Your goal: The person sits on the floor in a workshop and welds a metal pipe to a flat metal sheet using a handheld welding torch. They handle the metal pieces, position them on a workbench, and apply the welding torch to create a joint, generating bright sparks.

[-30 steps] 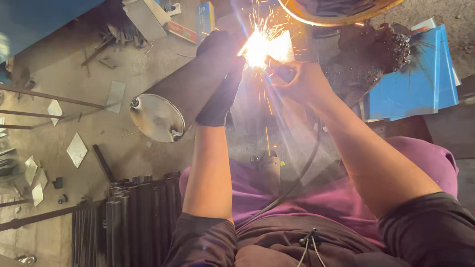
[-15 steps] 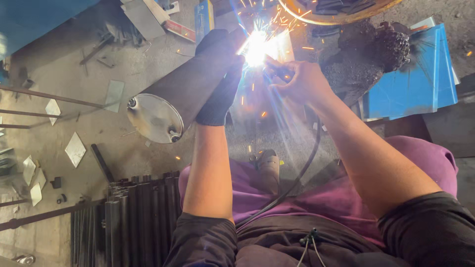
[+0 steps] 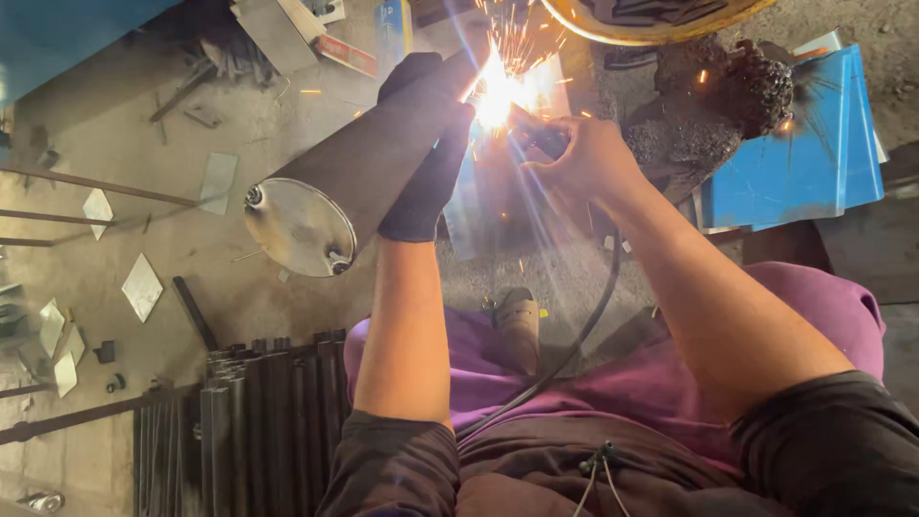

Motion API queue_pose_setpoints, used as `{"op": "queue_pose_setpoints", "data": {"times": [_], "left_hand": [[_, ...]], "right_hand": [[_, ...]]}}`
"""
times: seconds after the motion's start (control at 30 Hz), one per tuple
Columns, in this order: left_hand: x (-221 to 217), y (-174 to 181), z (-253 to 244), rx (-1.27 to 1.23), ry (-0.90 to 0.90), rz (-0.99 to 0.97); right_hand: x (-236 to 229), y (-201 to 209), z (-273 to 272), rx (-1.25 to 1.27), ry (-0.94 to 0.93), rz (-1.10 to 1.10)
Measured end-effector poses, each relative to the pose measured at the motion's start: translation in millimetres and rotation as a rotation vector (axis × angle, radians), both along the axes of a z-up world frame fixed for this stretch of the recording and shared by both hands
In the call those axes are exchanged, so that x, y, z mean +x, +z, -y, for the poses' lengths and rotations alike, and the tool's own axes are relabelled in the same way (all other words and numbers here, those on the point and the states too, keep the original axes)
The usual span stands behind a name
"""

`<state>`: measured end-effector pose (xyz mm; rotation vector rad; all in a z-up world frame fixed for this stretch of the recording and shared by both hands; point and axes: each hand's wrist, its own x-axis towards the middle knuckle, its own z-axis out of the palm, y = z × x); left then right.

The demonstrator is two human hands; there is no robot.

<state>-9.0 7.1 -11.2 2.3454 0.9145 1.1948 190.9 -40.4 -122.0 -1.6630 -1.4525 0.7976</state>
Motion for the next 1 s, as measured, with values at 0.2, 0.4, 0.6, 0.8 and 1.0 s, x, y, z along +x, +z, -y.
{"op": "queue_pose_setpoints", "data": {"times": [0.2,0.4,0.6,0.8,1.0], "left_hand": [[-3.6,8.2,7.5,-0.037,-0.015,-0.008],[-2.4,1.0,2.1,0.048,0.009,0.008],[-5.2,2.6,-2.5,-0.05,0.004,-0.046],[-6.5,-1.2,-2.4,0.053,0.041,-0.063],[-8.4,-5.5,-2.9,0.005,0.039,-0.054]], "right_hand": [[-3.1,8.5,0.9,-0.075,0.018,-0.056],[-1.5,4.2,-0.6,-0.046,-0.019,0.079],[-1.9,2.6,-1.6,-0.095,0.026,0.029],[-3.4,-5.2,-3.0,-0.081,-0.003,0.035],[-2.9,-0.5,2.2,-0.12,0.019,-0.021]]}}
